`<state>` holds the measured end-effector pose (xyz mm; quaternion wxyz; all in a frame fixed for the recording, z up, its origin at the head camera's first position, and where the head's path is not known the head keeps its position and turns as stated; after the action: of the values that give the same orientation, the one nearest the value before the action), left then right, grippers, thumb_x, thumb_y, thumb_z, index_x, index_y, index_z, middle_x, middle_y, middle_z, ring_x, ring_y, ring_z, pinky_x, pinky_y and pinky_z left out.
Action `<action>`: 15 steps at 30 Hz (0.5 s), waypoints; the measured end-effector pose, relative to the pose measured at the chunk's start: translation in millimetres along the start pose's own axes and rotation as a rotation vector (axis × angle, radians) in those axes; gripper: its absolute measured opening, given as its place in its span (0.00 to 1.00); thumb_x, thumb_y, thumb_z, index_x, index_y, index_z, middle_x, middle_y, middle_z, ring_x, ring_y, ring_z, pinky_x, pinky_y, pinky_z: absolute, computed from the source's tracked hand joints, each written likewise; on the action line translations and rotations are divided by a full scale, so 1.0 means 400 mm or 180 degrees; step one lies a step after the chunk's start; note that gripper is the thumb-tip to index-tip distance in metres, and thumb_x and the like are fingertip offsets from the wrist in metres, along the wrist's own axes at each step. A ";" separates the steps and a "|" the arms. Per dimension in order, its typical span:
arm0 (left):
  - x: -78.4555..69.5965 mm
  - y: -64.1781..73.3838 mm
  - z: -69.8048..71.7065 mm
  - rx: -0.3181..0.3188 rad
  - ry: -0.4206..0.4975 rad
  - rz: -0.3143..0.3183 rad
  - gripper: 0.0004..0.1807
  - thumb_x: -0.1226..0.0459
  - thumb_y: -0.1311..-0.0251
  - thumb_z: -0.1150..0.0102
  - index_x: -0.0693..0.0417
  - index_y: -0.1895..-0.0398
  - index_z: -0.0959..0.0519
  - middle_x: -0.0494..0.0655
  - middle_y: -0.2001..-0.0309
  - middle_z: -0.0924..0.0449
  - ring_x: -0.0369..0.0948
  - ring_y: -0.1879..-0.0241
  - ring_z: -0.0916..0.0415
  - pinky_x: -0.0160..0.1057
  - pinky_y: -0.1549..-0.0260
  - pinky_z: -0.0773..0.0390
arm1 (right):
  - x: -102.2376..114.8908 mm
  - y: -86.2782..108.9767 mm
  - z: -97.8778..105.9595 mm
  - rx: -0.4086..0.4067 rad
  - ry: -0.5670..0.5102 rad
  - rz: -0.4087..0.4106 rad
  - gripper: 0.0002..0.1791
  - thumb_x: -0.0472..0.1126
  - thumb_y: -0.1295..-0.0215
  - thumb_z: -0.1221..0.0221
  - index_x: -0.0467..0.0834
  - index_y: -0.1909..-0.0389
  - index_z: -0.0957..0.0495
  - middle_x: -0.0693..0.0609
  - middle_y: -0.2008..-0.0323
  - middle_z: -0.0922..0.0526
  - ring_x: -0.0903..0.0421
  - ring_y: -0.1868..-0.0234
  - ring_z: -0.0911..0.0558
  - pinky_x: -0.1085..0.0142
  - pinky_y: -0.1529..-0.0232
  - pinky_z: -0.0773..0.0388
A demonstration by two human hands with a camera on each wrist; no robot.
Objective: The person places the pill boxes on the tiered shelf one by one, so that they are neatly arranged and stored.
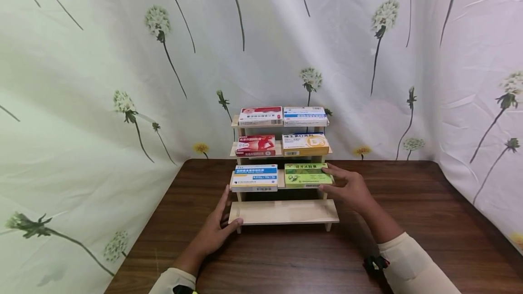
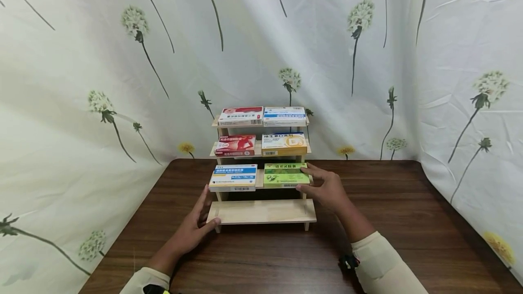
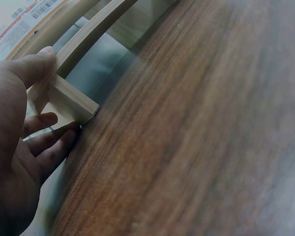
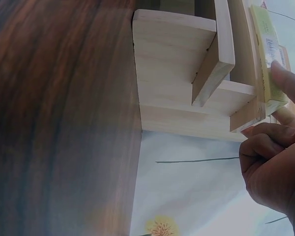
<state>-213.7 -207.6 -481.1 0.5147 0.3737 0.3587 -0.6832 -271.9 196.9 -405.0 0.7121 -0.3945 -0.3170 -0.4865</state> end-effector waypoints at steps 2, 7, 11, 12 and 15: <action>-0.001 0.002 0.000 -0.0006 -0.0001 -0.0001 0.56 0.55 0.23 0.32 0.27 0.09 0.63 0.68 0.17 0.38 0.64 0.26 0.25 0.58 0.35 0.17 | -0.003 0.000 -0.002 -0.0004 -0.0005 0.0002 0.34 0.45 0.32 0.23 0.42 0.27 0.19 0.38 0.19 0.30 0.31 0.17 0.35 0.32 0.26 0.29; -0.004 0.002 0.001 -0.0024 -0.0011 -0.0005 0.56 0.55 0.23 0.32 0.27 0.09 0.63 0.67 0.17 0.39 0.64 0.26 0.25 0.59 0.35 0.18 | -0.009 -0.002 0.000 -0.0015 -0.0021 0.0022 0.38 0.45 0.33 0.23 0.43 0.24 0.22 0.38 0.19 0.30 0.31 0.17 0.36 0.30 0.23 0.35; -0.007 0.000 0.004 -0.0024 -0.0022 -0.0019 0.56 0.54 0.23 0.32 0.27 0.08 0.63 0.67 0.16 0.40 0.64 0.25 0.25 0.60 0.34 0.18 | -0.009 -0.005 0.009 -0.0057 -0.0041 0.0074 0.39 0.45 0.34 0.22 0.44 0.24 0.22 0.39 0.20 0.28 0.32 0.17 0.34 0.30 0.23 0.35; -0.007 -0.001 0.004 -0.0024 -0.0025 -0.0020 0.56 0.54 0.23 0.32 0.27 0.08 0.63 0.67 0.16 0.40 0.64 0.25 0.25 0.60 0.34 0.18 | -0.009 -0.005 0.013 -0.0067 -0.0049 0.0075 0.39 0.46 0.35 0.22 0.45 0.24 0.22 0.39 0.20 0.28 0.32 0.17 0.34 0.30 0.22 0.36; -0.006 0.000 0.004 -0.0015 -0.0035 -0.0017 0.56 0.54 0.23 0.32 0.28 0.08 0.63 0.68 0.16 0.39 0.64 0.25 0.25 0.60 0.33 0.19 | -0.011 -0.002 0.022 -0.0073 0.0001 0.0084 0.39 0.47 0.34 0.22 0.45 0.24 0.22 0.39 0.20 0.28 0.32 0.18 0.33 0.29 0.23 0.36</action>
<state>-213.7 -207.9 -478.4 0.5157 0.3678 0.3585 -0.6858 -274.7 206.2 -404.4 0.7140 -0.4067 -0.3061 -0.4808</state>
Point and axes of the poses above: each hand's wrist, its own y-axis away from the middle knuckle, its own z-axis out of the back of the hand, x = y × z, the point moved 5 cm from there along -y, towards the middle knuckle
